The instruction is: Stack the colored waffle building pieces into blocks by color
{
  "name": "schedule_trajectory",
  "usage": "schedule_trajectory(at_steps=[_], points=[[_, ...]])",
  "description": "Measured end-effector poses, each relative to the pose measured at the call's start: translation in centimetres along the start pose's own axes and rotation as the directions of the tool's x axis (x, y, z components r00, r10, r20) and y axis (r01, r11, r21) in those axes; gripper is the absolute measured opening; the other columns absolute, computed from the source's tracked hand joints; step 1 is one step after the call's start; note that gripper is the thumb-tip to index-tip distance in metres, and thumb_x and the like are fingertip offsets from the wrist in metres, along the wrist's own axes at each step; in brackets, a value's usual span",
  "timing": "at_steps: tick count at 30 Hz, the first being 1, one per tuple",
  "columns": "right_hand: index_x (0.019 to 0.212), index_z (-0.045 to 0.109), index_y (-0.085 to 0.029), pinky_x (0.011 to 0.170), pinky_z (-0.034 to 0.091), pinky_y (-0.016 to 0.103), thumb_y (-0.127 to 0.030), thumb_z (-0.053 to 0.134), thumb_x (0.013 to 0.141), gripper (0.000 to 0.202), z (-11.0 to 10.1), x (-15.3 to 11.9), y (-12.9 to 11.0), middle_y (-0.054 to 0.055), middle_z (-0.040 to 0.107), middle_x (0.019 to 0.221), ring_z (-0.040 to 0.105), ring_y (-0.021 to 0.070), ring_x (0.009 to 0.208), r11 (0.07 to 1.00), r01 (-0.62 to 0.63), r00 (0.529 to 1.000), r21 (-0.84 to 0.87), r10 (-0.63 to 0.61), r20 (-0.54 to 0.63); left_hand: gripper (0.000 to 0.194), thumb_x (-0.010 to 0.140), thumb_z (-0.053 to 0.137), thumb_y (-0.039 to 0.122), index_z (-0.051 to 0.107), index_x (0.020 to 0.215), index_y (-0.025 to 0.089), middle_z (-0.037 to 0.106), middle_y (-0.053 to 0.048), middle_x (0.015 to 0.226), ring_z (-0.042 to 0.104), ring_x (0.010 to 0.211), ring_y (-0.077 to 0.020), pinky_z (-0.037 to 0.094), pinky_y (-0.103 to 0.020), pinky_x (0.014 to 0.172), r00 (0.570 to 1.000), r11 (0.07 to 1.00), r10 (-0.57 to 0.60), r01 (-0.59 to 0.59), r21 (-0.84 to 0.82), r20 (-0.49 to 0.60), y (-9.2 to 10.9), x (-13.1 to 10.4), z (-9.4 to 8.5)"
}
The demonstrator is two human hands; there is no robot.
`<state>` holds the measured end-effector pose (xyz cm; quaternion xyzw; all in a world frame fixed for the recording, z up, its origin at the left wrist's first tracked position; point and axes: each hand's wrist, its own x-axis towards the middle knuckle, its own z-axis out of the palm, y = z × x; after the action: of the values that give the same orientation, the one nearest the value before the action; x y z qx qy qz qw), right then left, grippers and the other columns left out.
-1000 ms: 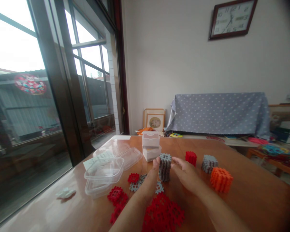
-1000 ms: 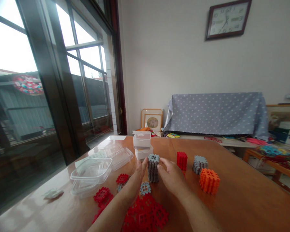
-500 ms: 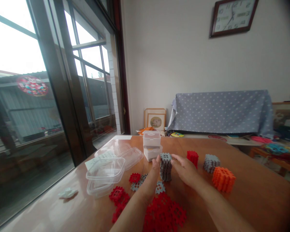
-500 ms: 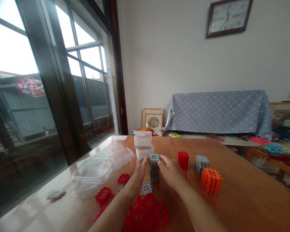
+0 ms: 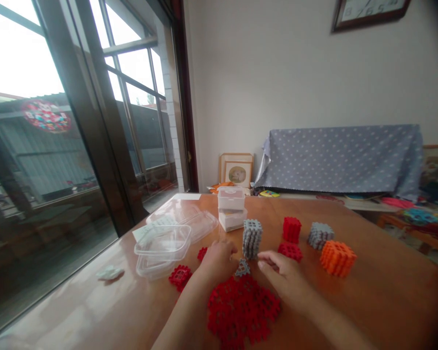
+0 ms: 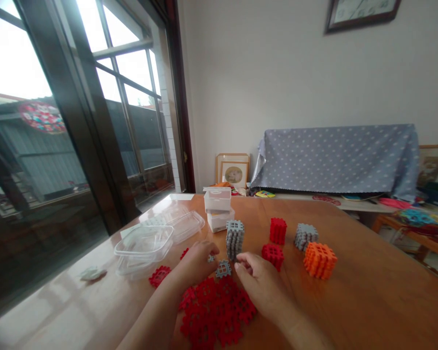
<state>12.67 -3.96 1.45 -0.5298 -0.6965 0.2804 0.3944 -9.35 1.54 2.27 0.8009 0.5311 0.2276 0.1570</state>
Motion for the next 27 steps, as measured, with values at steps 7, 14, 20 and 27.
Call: schedule_trajectory(at_steps=[7,14,20,27], points=[[0.103,0.071,-0.025,0.084,0.049,0.032,-0.032,0.051,0.092,0.023,1.5,-0.9,-0.7,0.006,0.073,0.103,0.067,0.0235,0.097,0.989,0.067,0.994,-0.135,-0.055,0.092,0.022,0.082,0.063,0.037,0.071,0.098,0.024,0.070,-0.012,0.102,0.060,0.098,-0.0311,0.043,-0.042,0.089,0.991,0.982,0.070,-0.089,0.164,0.118,1.2,-0.5,1.0],[0.102,0.071,-0.025,0.087,0.044,0.034,-0.039,0.064,0.086,0.023,2.0,-1.5,-0.9,0.008,0.067,0.104,0.062,0.0268,0.100,0.909,0.092,0.969,-0.407,0.012,0.246,0.020,0.082,0.061,0.033,0.069,0.098,0.024,0.068,-0.013,0.101,0.060,0.099,-0.0318,0.044,-0.042,0.087,0.990,0.980,0.042,-0.068,0.189,0.137,1.3,-0.3,1.1],[0.097,0.069,-0.023,0.086,0.043,0.034,-0.038,0.064,0.087,0.018,2.0,-1.6,-0.9,0.007,0.065,0.104,0.061,0.0255,0.100,0.906,0.093,0.970,-0.413,0.010,0.242,0.040,0.073,0.061,0.019,0.065,0.113,0.022,0.065,-0.012,0.114,0.059,0.104,-0.0297,0.044,-0.037,0.085,0.997,0.989,0.022,-0.032,0.146,0.069,1.2,-0.3,1.3],[0.091,0.068,-0.023,0.080,0.042,0.033,-0.037,0.061,0.089,0.016,1.6,-1.6,-0.9,0.006,0.067,0.099,0.062,0.0246,0.095,0.915,0.105,0.979,-0.390,-0.025,0.205,0.013,0.074,0.057,0.015,0.066,0.081,0.020,0.068,-0.003,0.084,0.058,0.077,-0.0182,0.037,-0.028,0.066,1.000,0.998,-0.012,0.013,-0.054,0.015,0.7,0.2,0.5]])
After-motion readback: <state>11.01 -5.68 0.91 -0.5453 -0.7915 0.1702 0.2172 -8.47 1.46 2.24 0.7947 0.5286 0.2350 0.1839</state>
